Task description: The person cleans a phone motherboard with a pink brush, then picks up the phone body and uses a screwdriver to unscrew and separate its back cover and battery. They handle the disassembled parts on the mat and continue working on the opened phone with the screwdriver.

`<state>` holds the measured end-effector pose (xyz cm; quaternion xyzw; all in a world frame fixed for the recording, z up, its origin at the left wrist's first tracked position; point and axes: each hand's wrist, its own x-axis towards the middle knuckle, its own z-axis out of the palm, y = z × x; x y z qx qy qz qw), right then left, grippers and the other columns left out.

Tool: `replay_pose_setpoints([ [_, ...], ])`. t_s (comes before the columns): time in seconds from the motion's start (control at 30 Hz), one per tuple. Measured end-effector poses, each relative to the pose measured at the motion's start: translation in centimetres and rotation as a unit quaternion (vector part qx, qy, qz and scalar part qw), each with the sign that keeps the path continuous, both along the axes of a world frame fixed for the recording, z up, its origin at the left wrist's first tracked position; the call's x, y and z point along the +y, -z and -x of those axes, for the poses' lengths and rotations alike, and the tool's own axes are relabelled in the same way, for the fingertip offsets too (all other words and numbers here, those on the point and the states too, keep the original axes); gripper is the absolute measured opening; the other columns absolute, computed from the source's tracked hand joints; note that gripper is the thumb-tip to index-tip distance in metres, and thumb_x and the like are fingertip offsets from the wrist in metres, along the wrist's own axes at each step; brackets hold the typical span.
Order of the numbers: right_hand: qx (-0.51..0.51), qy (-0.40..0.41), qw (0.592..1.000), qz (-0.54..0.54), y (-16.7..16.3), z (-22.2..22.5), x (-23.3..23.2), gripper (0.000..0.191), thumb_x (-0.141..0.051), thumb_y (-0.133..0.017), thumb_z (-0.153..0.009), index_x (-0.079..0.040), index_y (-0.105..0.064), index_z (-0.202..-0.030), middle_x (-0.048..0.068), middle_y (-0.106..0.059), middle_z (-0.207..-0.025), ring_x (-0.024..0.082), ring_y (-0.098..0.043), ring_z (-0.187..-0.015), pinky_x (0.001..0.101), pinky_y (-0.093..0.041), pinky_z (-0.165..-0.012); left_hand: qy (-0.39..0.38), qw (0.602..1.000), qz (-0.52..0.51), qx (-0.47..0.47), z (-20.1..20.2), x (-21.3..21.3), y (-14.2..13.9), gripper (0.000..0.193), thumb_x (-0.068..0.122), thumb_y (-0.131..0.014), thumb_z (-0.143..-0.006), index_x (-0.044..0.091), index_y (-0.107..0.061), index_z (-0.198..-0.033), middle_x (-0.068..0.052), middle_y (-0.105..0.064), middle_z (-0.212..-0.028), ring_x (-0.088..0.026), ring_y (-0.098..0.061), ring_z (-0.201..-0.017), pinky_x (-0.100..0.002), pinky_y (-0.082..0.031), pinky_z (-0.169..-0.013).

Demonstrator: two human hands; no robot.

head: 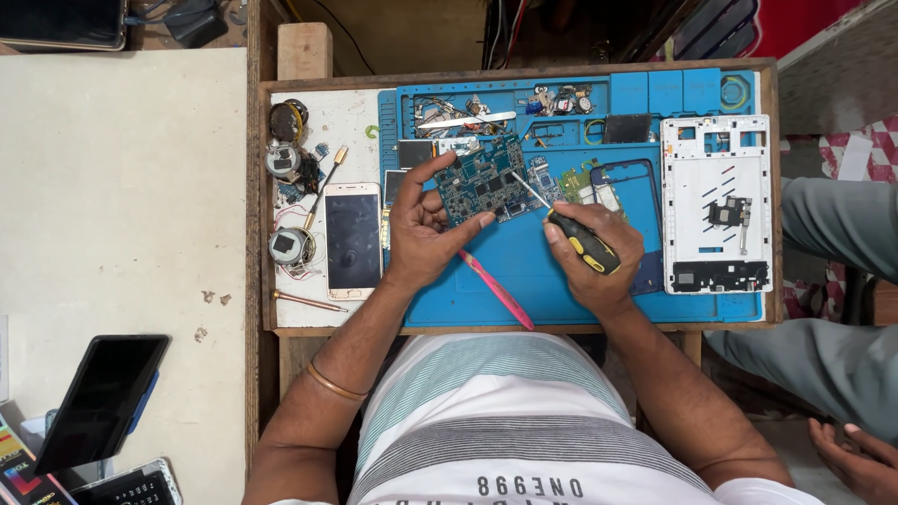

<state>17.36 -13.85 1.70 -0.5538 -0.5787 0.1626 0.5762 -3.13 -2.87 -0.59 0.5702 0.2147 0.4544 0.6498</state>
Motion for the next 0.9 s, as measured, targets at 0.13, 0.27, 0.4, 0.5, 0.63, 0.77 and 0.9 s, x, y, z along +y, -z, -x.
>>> replay_pose_setpoints([
  [0.13, -0.028, -0.016, 0.999, -0.011, -0.3, 0.2, 0.0, 0.026, 0.0, -0.077, -0.092, 0.0, -0.069, -0.117, 0.015, -0.075, -0.103, 0.02, -0.075, -0.093, 0.0279, -0.058, -0.082, 0.0, 1.0, 0.002, 0.003, 0.0, 0.0, 0.1, 0.074, -0.011, -0.075, -0.093, 0.009, -0.036, -0.152, -0.022, -0.073, -0.122, -0.023, -0.074, -0.114, -0.031, -0.066, -0.092],
  [0.27, -0.035, -0.015, 0.999, -0.006, -0.4, 0.3, -0.1, 0.026, 0.0, -0.077, -0.092, 0.001, -0.069, -0.117, 0.014, -0.075, -0.101, 0.02, -0.075, -0.091, 0.0282, -0.059, -0.079, -0.004, 1.0, -0.002, 0.003, 0.0, 0.0, 0.1, 0.075, -0.011, -0.076, -0.092, 0.008, -0.036, -0.152, -0.021, -0.074, -0.119, -0.023, -0.075, -0.112, -0.031, -0.066, -0.091],
  [0.4, -0.027, -0.03, 0.999, -0.005, 0.2, 0.0, -0.2, 0.025, 0.0, -0.076, -0.092, 0.0, -0.069, -0.116, 0.015, -0.074, -0.099, 0.02, -0.074, -0.09, 0.0292, -0.059, -0.078, -0.012, 1.0, 0.004, 0.016, 0.0, 0.1, -0.1, 0.076, -0.01, -0.077, -0.091, 0.008, -0.035, -0.152, -0.02, -0.075, -0.119, -0.022, -0.075, -0.112, -0.031, -0.066, -0.092],
  [0.5, 0.103, -0.026, 0.994, -0.001, 1.1, -0.1, -0.4, 0.024, -0.001, -0.07, -0.1, 0.0, -0.065, -0.123, 0.015, -0.076, -0.097, 0.019, -0.076, -0.089, 0.0305, -0.063, -0.078, -0.015, 0.999, 0.045, 0.002, 0.1, 0.5, -0.2, 0.079, -0.01, -0.079, -0.089, 0.007, -0.037, -0.153, -0.02, -0.076, -0.113, -0.022, -0.075, -0.108, -0.03, -0.065, -0.089],
  [0.63, 0.275, -0.027, 0.961, 0.014, 2.1, -0.6, 0.0, 0.027, -0.002, -0.066, -0.106, 0.003, -0.059, -0.132, 0.019, -0.073, -0.106, 0.019, -0.072, -0.086, 0.0317, -0.061, -0.078, 0.022, 0.998, 0.066, 0.007, 0.4, 0.5, 0.2, 0.084, -0.007, -0.083, -0.083, 0.006, -0.038, -0.152, -0.018, -0.076, -0.113, -0.021, -0.075, -0.108, -0.03, -0.064, -0.088],
  [0.77, 0.431, -0.095, 0.893, 0.087, 2.8, -1.0, 0.9, 0.033, -0.005, -0.066, -0.1, 0.003, -0.057, -0.131, 0.017, -0.071, -0.107, 0.019, -0.071, -0.08, 0.0305, -0.06, -0.07, 0.076, 0.995, 0.058, 0.033, -0.1, -0.1, 0.2, 0.084, -0.005, -0.086, -0.08, 0.006, -0.042, -0.151, -0.017, -0.073, -0.121, -0.02, -0.073, -0.111, -0.03, -0.062, -0.093],
  [0.9, 0.474, -0.094, 0.863, 0.147, 3.4, -1.7, 1.1, 0.036, -0.003, -0.071, -0.096, 0.002, -0.058, -0.129, 0.012, -0.067, -0.095, 0.018, -0.067, -0.07, 0.029, -0.055, -0.058, 0.082, 0.993, 0.007, 0.086, -0.4, -0.3, -0.6, 0.082, 0.002, -0.089, -0.079, 0.006, -0.047, -0.15, -0.016, -0.072, -0.125, -0.02, -0.073, -0.115, -0.032, -0.063, -0.1],
])
